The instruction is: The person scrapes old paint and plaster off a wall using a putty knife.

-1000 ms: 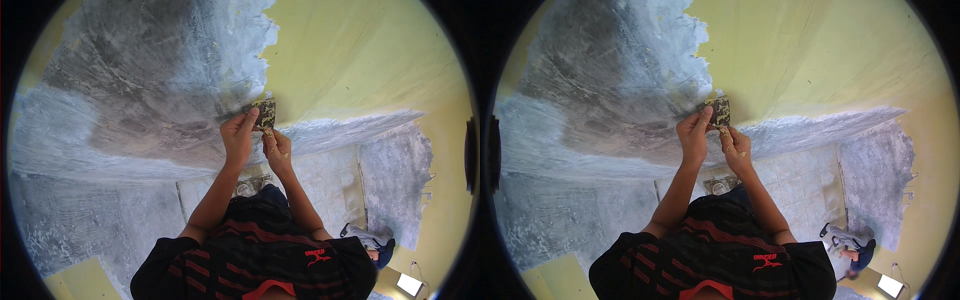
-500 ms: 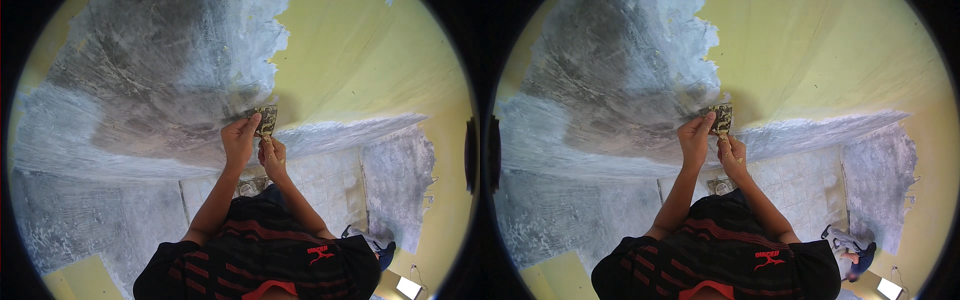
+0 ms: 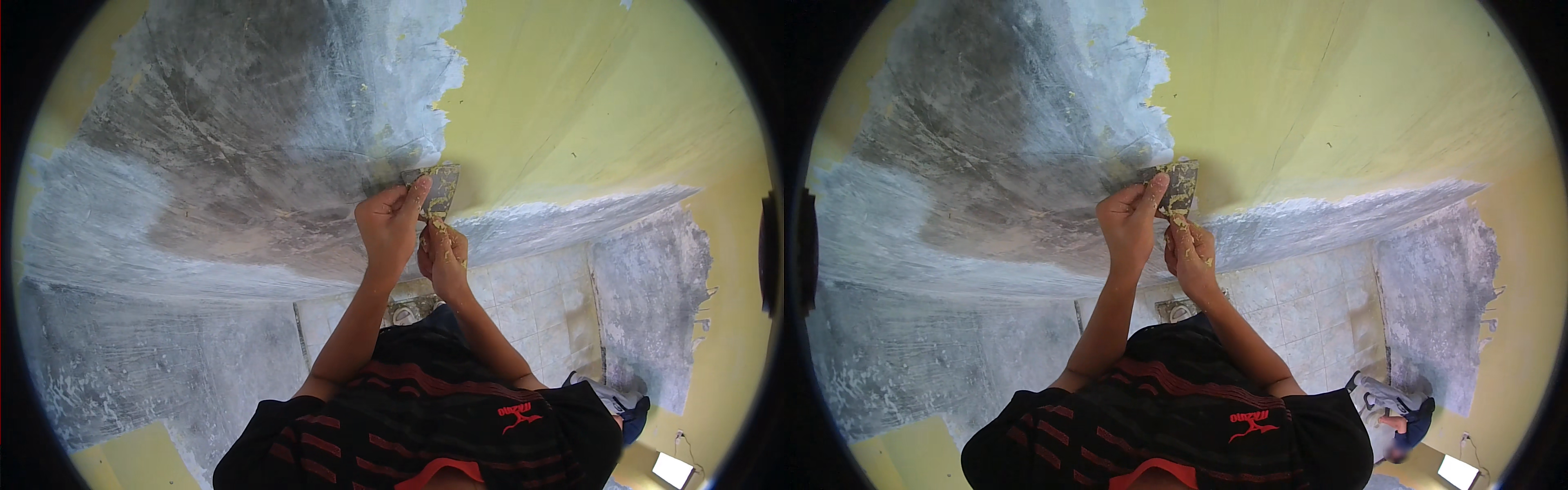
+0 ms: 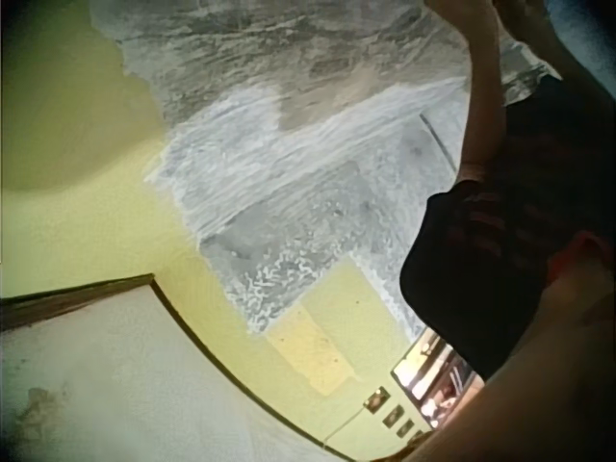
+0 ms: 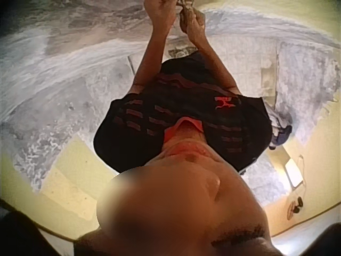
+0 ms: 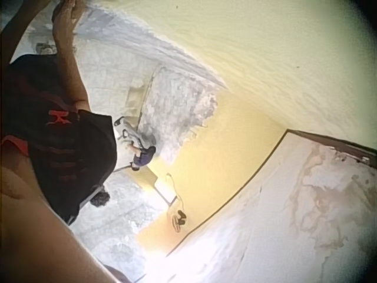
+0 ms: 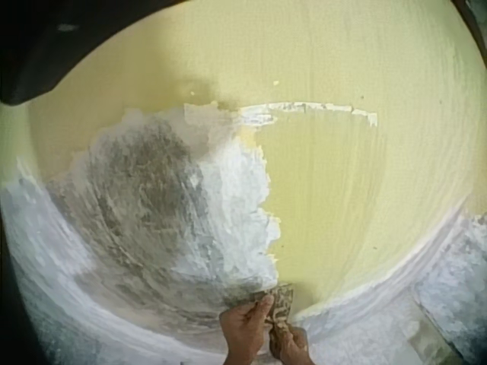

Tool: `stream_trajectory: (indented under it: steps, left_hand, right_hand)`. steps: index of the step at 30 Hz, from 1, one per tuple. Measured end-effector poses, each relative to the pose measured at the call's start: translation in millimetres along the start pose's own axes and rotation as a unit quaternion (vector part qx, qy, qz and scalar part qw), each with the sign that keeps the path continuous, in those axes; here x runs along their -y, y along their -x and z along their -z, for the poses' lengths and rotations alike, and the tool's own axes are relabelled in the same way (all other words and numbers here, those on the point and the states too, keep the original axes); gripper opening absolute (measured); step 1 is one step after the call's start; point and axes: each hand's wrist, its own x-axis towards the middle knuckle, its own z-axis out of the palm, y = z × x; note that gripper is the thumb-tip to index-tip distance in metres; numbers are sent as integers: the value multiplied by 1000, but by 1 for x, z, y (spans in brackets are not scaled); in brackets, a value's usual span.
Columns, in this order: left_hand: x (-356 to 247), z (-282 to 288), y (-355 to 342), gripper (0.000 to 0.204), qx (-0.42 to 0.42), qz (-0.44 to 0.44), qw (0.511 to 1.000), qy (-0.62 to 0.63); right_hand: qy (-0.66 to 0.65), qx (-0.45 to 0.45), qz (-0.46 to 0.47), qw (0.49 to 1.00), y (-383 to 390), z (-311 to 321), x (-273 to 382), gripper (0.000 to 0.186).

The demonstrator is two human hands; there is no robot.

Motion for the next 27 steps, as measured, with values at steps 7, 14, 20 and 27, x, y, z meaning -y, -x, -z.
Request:
stream_trajectory:
  steps: [7,14,20,27]
  left_hand:
    - [15,6,2,26,12,-4,1000,-12]
    - [16,11,3,26,-17,-6,1000,-4]
    - [9,11,2,26,-19,4,1000,-3]
    - [-25,-9,-9,26,-40,-27,998,40]
  right_hand:
    - [28,-18,31,999,-1,4,-18,38]
    - [50,3,-1,999,-3,2,-21,43]
    - [46,3,-9,999,0,-2,-15,45]
    - [39,14,20,999,-8,-14,24,43]
